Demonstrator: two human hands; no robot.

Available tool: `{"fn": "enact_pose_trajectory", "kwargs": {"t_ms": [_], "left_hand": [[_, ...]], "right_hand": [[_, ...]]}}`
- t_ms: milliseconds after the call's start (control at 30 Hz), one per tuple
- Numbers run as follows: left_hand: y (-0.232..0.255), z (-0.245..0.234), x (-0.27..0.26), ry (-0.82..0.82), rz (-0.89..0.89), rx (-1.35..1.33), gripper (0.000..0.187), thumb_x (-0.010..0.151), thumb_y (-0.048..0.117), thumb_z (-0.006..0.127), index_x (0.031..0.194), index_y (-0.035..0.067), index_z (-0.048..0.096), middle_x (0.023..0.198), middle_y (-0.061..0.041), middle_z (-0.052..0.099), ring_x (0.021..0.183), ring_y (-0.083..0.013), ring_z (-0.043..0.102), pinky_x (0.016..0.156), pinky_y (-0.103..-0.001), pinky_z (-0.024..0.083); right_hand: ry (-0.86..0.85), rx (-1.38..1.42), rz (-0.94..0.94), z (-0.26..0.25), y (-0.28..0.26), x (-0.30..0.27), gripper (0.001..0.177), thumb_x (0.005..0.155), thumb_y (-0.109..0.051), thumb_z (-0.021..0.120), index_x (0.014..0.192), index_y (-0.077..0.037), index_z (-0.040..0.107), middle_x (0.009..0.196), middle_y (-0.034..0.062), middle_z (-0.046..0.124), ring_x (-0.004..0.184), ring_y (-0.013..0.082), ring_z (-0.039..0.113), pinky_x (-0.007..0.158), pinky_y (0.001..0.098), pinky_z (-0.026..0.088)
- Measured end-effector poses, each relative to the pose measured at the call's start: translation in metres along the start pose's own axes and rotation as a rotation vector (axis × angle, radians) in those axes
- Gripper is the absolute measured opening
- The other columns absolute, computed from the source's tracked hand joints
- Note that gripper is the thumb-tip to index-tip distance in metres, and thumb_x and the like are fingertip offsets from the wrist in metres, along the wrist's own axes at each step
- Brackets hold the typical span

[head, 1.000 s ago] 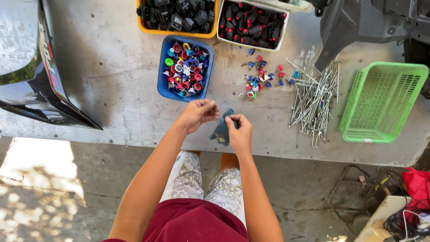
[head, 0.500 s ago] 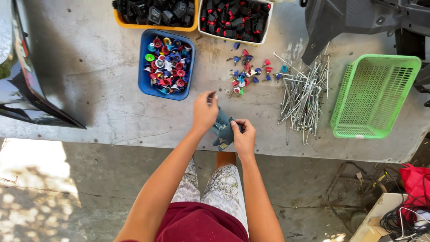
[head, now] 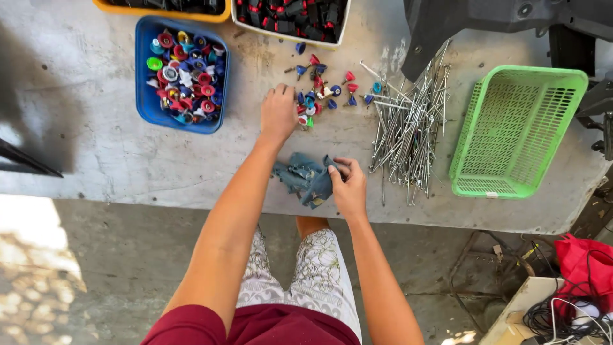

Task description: The person stands at a table and uses a dark cloth to wipe small, colorful plastic fasteners and metal pins. They pick up the items from the table surface, rub them with the cloth, and place them back down or into nearby containers.

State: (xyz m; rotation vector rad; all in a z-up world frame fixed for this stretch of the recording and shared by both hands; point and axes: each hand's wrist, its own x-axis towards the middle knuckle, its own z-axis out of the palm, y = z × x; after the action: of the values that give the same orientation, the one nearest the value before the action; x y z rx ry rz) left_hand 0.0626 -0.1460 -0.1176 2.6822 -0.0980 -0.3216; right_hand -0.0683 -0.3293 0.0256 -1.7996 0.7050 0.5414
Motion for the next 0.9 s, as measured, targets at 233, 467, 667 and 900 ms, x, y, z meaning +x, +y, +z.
{"fn": "enact_pose_trajectory", "kwargs": {"t_ms": [233, 467, 667, 900], "left_hand": [[0.000, -0.019, -0.016, 0.019, -0.037, -0.012, 0.038, 0.088, 0.022, 0.075, 0.122, 0.017, 0.059, 0.109, -0.008, 0.066, 0.102, -0.0321, 0.067, 0.085, -0.046, 0.056], [0.010, 0.016, 0.003, 0.020, -0.073, 0.043, 0.027, 0.088, 0.030, 0.077, 0.105, 0.014, 0.064, 0.104, -0.005, 0.057, 0.099, -0.0291, 0.061, 0.082, -0.044, 0.054], [0.030, -0.047, -0.031, -0.116, -0.066, -0.523, 0.017, 0.090, 0.018, 0.074, 0.102, 0.008, 0.066, 0.087, -0.012, 0.069, 0.083, -0.0362, 0.072, 0.074, -0.048, 0.055], [0.035, -0.113, -0.104, -0.495, -0.303, -1.353, 0.019, 0.094, 0.002, 0.066, 0.113, -0.003, 0.068, 0.091, -0.015, 0.076, 0.083, -0.0193, 0.074, 0.080, -0.035, 0.062]], "right_hand": [[-0.050, -0.037, -0.096, 0.000, -0.025, 0.025, 0.020, 0.098, -0.008, 0.067, 0.117, -0.007, 0.071, 0.091, 0.0098, 0.079, 0.082, 0.0136, 0.069, 0.068, 0.0296, 0.059], [-0.043, 0.029, -0.143, -0.003, -0.031, 0.029, 0.020, 0.097, -0.008, 0.068, 0.117, -0.008, 0.071, 0.087, 0.0067, 0.077, 0.077, 0.0097, 0.066, 0.064, 0.0246, 0.056], [0.050, 0.061, -0.194, -0.005, -0.036, 0.012, 0.019, 0.099, -0.005, 0.066, 0.116, -0.005, 0.073, 0.091, 0.0102, 0.077, 0.082, 0.0097, 0.063, 0.069, 0.0280, 0.057], [0.034, -0.030, -0.330, 0.017, -0.063, -0.013, 0.011, 0.096, -0.007, 0.070, 0.101, -0.010, 0.079, 0.088, 0.0101, 0.076, 0.087, 0.0138, 0.070, 0.078, 0.0327, 0.058]]}}
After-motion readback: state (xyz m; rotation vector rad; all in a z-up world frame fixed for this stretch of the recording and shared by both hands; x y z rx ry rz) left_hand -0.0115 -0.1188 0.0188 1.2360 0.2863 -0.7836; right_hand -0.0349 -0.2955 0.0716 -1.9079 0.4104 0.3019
